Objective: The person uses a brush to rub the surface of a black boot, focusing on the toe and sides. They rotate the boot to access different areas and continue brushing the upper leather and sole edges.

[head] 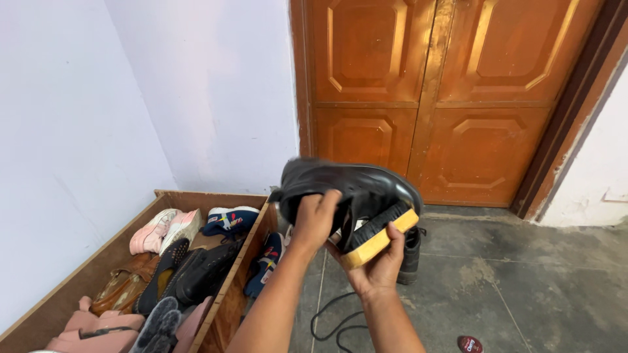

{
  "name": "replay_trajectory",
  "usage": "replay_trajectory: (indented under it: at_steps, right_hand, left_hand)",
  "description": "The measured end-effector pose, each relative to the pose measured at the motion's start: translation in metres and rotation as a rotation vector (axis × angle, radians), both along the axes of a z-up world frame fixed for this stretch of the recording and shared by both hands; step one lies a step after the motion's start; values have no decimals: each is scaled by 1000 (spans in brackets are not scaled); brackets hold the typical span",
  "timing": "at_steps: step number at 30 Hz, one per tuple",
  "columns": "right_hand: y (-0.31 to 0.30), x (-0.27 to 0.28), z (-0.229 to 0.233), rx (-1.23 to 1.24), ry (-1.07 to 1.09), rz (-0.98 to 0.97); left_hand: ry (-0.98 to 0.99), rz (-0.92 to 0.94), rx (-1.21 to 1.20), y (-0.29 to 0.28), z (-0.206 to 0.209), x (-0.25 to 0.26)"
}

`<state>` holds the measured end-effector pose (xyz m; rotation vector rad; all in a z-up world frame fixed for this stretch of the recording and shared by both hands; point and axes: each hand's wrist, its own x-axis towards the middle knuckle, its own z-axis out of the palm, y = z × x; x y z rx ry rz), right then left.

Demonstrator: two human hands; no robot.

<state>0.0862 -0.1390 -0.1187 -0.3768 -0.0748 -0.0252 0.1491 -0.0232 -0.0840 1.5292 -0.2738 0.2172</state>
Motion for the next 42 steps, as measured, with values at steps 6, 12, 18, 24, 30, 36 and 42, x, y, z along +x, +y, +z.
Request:
replay_trajectory:
  at_steps: [6,12,18,24,30,36,42]
  right_hand:
    - [-16,4,-1,101,-94,-67]
    - [-24,9,-7,95,-150,-80]
    - [-20,13,-12,91,-205,-60]
    - [-19,13,-9,49,-192,-62]
    - [-32,11,-5,42,-254,-138]
    - [-42,6,-2,26,-277,-141]
    - [-31,10,-6,14,-202,-137]
  left_hand:
    - [74,-412,-7,-7,14,-17]
    - [258,-450,-246,0,26,-16]
    - [344,-391,-391,4,15,-3]
    - [306,-252,-422,-9,12,-1]
    - [188,-383,-400,-13,20,-13]
    - [230,-551,-573,1,20,-20]
    - [185,-287,-452,-4,11,-4]
